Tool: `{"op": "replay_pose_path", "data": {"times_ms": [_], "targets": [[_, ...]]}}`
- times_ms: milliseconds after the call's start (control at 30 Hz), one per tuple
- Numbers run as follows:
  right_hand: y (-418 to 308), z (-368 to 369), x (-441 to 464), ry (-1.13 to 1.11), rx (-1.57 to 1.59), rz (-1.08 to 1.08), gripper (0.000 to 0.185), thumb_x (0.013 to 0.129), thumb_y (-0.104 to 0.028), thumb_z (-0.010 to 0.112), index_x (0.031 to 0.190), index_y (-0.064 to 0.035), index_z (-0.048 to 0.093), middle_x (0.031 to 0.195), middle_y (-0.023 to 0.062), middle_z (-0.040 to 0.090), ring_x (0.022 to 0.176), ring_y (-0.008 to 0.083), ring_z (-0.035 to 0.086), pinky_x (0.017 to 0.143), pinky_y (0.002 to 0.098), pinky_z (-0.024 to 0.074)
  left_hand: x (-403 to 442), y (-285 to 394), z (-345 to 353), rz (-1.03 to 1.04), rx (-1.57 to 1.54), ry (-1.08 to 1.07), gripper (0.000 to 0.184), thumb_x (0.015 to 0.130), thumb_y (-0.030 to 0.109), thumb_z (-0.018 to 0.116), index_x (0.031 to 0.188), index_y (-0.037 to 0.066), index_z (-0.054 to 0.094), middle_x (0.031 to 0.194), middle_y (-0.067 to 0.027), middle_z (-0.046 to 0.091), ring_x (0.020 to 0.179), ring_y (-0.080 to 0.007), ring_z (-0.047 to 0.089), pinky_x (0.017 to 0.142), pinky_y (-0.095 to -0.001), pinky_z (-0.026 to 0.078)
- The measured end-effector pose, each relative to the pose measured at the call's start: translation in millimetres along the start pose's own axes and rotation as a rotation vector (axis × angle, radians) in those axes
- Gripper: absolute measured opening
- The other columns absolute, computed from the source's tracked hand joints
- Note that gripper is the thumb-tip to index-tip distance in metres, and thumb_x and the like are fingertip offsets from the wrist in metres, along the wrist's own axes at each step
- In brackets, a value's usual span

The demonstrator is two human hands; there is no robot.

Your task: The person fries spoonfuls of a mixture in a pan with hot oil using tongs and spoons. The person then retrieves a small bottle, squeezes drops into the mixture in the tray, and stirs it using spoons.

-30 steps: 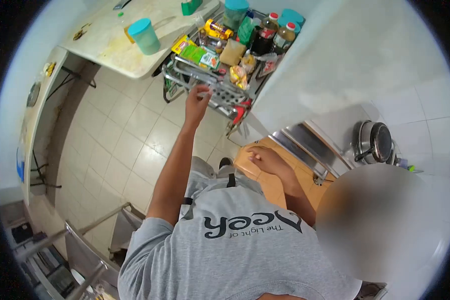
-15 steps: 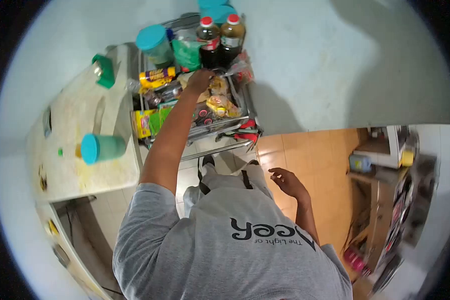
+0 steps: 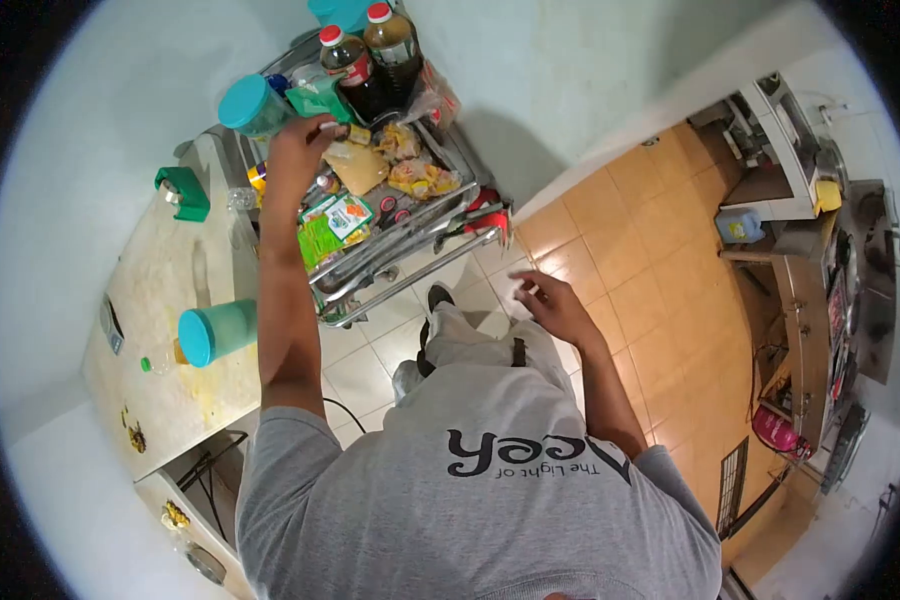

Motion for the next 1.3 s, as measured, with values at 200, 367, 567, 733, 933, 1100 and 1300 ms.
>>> {"op": "replay_pose_path", "data": {"times_ms": [200,367,567,733,933,1100,1300], "targets": [[-61.6,-12.6,-19.9,-0.091,0.445,-0.32,0.083,0.073,-0.013,0.073,0.141,-0.0158,0.025,0.12,0.0077,0.046,0.076,0.0124,0.054,0.068,0.0256,0.048,-106.9,195.2,17.3,0.171,-0.14,-0.38,0.018,0.077,0.005,0.064,0.095,0.002,0.064,0.079,-0.0097,0.06,0.071,-0.0162,0.057,0.063,-0.0267,0.043],[-24.8,-81.9,-92.8,-0.09,0.25,-0.443,0.058,0.067,-0.025,0.079,0.115,-0.0067,0.053,0.091,0.0087,0.06,0.069,0.0118,0.054,0.063,0.0253,0.0453,-172.3,316.9,119.8,0.391,-0.267,-0.599,0.021,0.074,0.004,0.065,0.095,0.0,0.064,0.083,-0.0096,0.06,0.074,-0.0201,0.057,0.065,-0.0287,0.044],[105.5,-204.9,-231.4,0.146,0.344,-0.391,0.027,0.069,-0.024,0.075,0.08,-0.003,0.063,0.056,0.004,0.052,0.053,0.0093,0.044,0.051,0.027,0.0389,-243.7,493.8,270.5,0.597,-0.328,-0.881,0.019,0.077,0.007,0.064,0.094,0.0,0.058,0.081,-0.011,0.052,0.072,-0.0237,0.053,0.063,-0.0304,0.043],[169.4,-311.5,-315.9,0.366,0.397,-0.321,0.025,0.067,-0.02,0.073,0.076,-0.0011,0.059,0.058,0.0035,0.052,0.055,0.0091,0.045,0.051,0.027,0.0393,-259.0,615.6,368.6,0.768,-0.315,-1.011,0.027,0.078,0.019,0.065,0.088,-0.001,0.05,0.078,-0.012,0.047,0.067,-0.0259,0.047,0.062,-0.0321,0.04],[240.6,-411.1,-371.7,0.561,0.382,-0.282,0.026,0.066,-0.02,0.073,0.079,-0.0005,0.061,0.058,0.0041,0.051,0.055,0.0095,0.044,0.053,0.0267,0.0395,-256.6,732.6,482.7,1.096,0.196,-1.185,0.038,0.074,0.033,0.066,0.087,0.001,0.052,0.081,-0.0108,0.051,0.074,-0.0291,0.052,0.065,-0.0351,0.043],[331.8,-546.9,-430.2,0.751,0.469,-0.203,0.03,0.071,-0.022,0.075,0.088,-0.0018,0.062,0.067,-0.0022,0.054,0.064,0.0062,0.045,0.059,0.0232,0.0393,-248.8,864.8,597.1,1.31,-0.426,-1.18,0.032,0.07,0.026,0.071,0.093,0.006,0.061,0.083,-0.0068,0.057,0.073,-0.0261,0.057,0.063,-0.0333,0.047],[421.9,-681.6,-478.7,0.926,0.524,0.009,0.029,0.073,-0.012,0.074,0.097,-0.0027,0.062,0.078,-0.0038,0.059,0.072,0.0045,0.049,0.066,0.0206,0.042,-227.0,996.9,743.3,1.333,-0.167,-1.346,0.026,0.073,0.017,0.068,0.094,0.003,0.061,0.089,-0.0114,0.057,0.082,-0.0255,0.058,0.069,-0.0334,0.047]]}}
Point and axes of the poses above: each hand's wrist, its own x-axis towards the middle knuckle, its own z-axis out of the palm, y = z × x, the point moved 7 cm from there along x, towards the middle knuckle
